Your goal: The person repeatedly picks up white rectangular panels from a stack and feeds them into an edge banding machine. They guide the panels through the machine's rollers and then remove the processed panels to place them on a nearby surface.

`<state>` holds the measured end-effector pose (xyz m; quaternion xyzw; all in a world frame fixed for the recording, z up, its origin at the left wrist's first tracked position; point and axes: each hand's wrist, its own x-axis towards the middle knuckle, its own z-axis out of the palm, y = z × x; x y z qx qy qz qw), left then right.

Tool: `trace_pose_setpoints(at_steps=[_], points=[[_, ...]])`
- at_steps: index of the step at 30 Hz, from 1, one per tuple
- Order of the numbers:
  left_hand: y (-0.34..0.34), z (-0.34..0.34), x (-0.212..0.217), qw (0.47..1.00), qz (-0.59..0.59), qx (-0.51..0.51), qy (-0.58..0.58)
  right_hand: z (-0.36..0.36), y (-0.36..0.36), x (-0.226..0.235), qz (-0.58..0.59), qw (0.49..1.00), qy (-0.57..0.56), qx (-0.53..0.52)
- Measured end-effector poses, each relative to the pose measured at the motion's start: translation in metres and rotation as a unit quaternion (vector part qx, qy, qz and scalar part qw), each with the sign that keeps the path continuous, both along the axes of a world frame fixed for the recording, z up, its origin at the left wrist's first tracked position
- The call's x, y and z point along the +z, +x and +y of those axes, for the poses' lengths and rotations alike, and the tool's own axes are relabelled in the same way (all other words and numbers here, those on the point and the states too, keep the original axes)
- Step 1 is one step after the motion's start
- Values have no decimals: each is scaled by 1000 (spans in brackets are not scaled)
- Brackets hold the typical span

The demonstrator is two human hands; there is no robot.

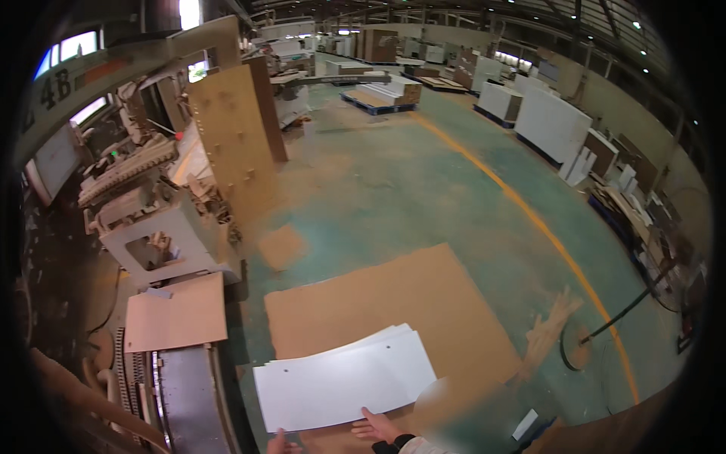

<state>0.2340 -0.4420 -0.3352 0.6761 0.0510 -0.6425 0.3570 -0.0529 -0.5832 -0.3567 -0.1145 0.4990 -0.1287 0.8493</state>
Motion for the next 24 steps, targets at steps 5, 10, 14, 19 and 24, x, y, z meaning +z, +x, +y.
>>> trace_pose_setpoints(at_steps=[5, 10, 14, 19, 24], points=[[-65, 107, 38, 967, -30, 131, -215, -5, 17, -9, -31, 996, -8, -83], [-100, 230, 92, 958, 25, 229, -170, -9, 40, -31, 30, 995, 31, -89], [-128, 295, 109, 960, -58, 273, 11, 33, 75, 27, 52, 992, 110, -41], [-233, 349, 136, 845, -87, 528, -22, 164, 185, 77, -50, 865, -6, 499], [-372, 385, 214, 623, -107, 775, -23, 365, 230, 137, -140, 727, -6, 672]])
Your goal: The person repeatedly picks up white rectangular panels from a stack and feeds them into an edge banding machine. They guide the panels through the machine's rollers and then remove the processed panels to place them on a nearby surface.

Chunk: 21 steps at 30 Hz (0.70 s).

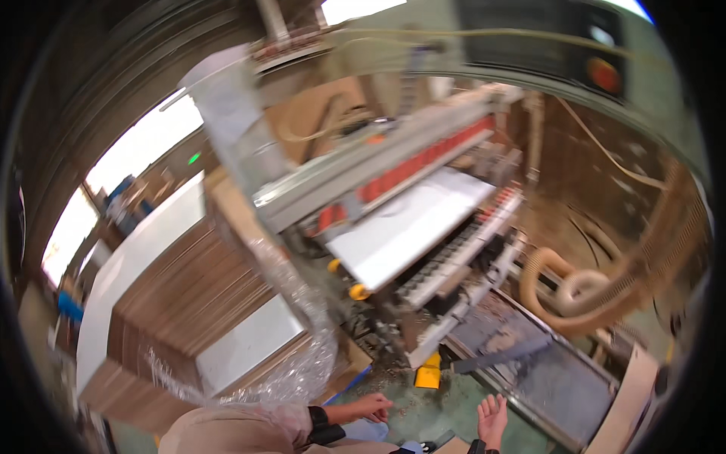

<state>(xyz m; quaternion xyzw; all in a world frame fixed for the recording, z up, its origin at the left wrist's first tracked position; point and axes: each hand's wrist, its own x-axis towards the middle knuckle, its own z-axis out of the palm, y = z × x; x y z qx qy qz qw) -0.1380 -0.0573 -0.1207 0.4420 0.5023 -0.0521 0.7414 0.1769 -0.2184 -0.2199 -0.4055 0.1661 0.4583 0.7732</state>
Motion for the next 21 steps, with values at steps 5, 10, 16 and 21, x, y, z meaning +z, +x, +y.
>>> trace_pose_setpoints(at_steps=[5, 10, 16, 21], points=[[-166, 20, -16, 940, -154, 301, -38, 160, -115, 104, -37, 942, 70, 326], [-330, 25, -77, 761, -233, 605, 23, 266, -271, 112, -73, 793, 36, 604], [-449, 23, -69, 799, 230, 365, 420, 355, -396, 98, -218, 745, -68, 627], [-479, 43, -109, 564, -311, 765, 19, 403, -433, 44, -264, 702, -90, 656]])
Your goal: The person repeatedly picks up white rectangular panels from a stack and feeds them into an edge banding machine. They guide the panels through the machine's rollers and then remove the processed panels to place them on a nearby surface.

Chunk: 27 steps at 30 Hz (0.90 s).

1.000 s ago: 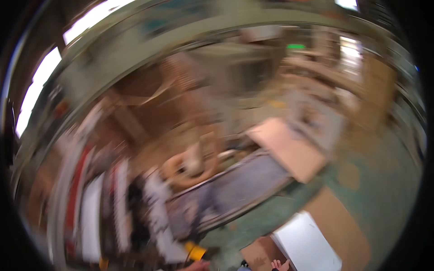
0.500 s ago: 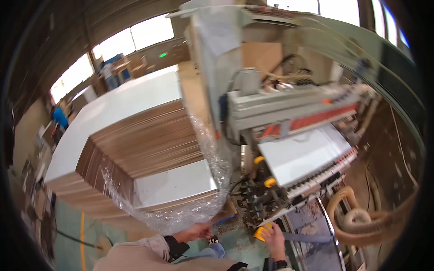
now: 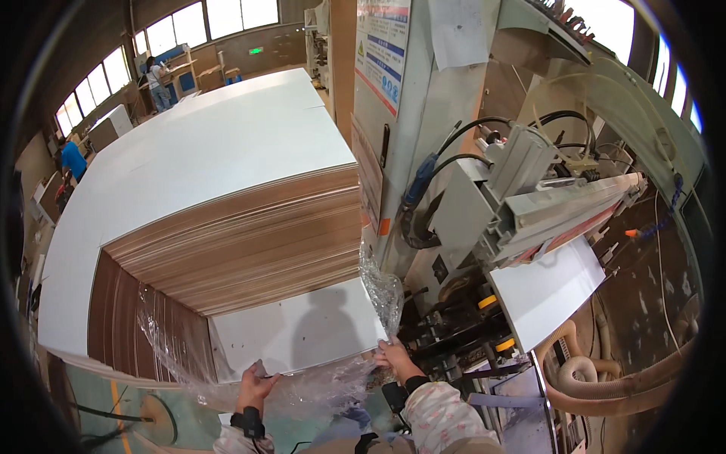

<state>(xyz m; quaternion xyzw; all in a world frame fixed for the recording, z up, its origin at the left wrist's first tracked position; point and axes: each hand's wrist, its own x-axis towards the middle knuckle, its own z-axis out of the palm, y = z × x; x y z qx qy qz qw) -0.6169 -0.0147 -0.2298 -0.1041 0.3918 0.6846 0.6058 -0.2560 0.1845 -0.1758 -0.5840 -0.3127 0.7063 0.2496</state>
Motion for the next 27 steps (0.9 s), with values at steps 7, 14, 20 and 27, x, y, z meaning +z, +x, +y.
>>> trace_pose_setpoints(at_steps=[7, 14, 20, 27], points=[[26, 12, 29, 990, -69, 85, -92, -9, -36, 2, -13, 989, 64, -132], [40, 14, 35, 970, -50, 130, -199, -13, -28, -6, 2, 986, 36, -166], [34, -6, 26, 983, -30, 93, -157, -29, -29, -4, 13, 972, 48, -230], [29, -10, 42, 972, -28, 89, -217, -39, -13, 6, 159, 962, -34, -221]])
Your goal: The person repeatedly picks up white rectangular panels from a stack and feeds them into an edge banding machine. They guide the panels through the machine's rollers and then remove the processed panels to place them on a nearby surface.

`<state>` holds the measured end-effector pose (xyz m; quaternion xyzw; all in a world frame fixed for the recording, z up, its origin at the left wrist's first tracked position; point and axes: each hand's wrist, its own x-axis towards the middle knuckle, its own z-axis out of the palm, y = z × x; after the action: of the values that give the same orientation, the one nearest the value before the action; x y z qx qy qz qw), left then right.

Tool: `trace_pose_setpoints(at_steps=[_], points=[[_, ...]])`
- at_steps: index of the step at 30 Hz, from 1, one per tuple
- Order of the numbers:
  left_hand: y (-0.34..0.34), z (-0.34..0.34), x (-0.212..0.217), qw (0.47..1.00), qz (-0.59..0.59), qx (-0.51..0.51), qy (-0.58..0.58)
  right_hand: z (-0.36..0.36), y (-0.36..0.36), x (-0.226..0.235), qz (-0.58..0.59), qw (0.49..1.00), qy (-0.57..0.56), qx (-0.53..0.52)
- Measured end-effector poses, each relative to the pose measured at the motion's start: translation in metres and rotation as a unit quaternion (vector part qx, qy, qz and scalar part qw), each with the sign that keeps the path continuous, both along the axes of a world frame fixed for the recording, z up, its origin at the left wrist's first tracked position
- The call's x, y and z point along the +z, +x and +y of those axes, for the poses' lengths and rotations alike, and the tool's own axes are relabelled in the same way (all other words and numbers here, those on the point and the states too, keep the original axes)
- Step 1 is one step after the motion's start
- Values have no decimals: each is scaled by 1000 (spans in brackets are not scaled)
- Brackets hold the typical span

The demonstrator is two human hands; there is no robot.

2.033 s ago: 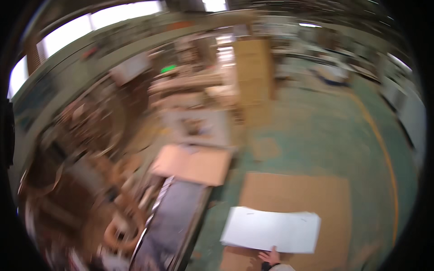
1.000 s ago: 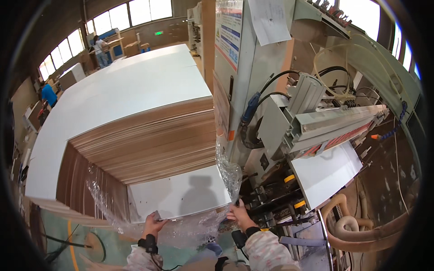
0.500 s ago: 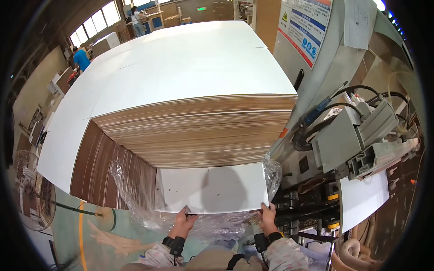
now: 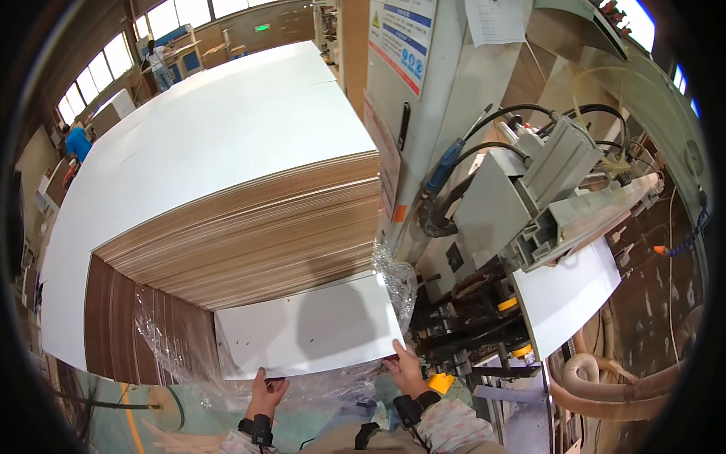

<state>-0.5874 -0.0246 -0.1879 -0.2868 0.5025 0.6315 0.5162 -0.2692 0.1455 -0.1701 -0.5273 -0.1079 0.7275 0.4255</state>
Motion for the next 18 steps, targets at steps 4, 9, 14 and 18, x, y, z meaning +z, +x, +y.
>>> trace_pose_setpoints(at_steps=[4, 9, 14, 18], points=[[-2, 3, 6, 999, 26, 18, 11, 2, 6, 3, 31, 998, 19, 41], [-9, -1, -2, 997, 79, 13, 14, 12, -4, 33, -38, 996, 51, 63], [-15, -3, 13, 995, 103, -15, 11, 8, -16, 33, -98, 990, 90, 52], [-30, -19, 17, 928, 324, -185, 7, 3, -11, 26, -86, 988, 119, 44]])
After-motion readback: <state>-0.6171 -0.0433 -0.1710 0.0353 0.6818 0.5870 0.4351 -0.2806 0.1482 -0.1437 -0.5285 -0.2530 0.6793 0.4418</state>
